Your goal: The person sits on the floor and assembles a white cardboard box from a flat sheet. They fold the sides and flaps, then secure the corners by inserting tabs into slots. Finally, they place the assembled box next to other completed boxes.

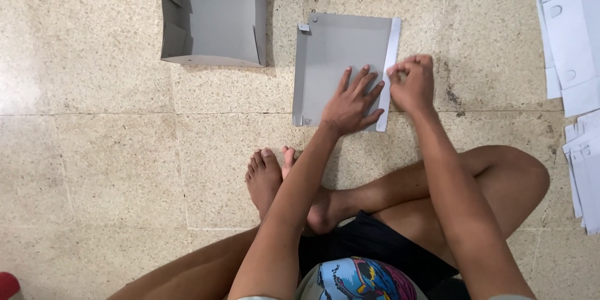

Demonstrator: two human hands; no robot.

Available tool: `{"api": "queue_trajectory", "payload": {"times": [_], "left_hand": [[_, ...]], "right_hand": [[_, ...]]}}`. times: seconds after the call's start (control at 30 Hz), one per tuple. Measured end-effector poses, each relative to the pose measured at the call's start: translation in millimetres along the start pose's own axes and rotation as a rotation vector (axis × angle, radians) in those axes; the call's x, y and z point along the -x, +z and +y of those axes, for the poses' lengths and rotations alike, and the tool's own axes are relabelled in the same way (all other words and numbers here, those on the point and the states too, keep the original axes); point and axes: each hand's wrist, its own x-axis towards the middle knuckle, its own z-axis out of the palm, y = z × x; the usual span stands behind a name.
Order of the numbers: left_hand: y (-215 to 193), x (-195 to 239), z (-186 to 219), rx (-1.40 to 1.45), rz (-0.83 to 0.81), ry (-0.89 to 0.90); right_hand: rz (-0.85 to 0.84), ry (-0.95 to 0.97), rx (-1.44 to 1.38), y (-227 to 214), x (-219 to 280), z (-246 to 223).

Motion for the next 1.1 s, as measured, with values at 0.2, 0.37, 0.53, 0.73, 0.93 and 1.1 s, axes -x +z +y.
{"api": "queue_trajectory", "payload": {"times": [0.2,0.37,0.53,0.73,0.93,1.1], "left_hand": [[4,-2,-2,0.006,-0.018,-0.003],[11,0,-6,0.128,0.145,0.095],[11,3,-4,0.167,0.21,0.088],[1,1,1,0.078,0.12,-0.02],[-5,6,4,0.083,0.077,-0.038],[-10,8,4,0.099,0.031,-0.054]], "right_hand": [[0.051,-0.021,0.042,8,-65,17],[0.178,0.062,-0.049,14,-99,10],[0.213,0.202,-0.096,15,-104,1],[0.183,-0.001,0.175,27,-87,44],[0.074,0.076,0.083,-9,21,-14],[-0.089,0.336,-0.092,-31,100,-33]]}}
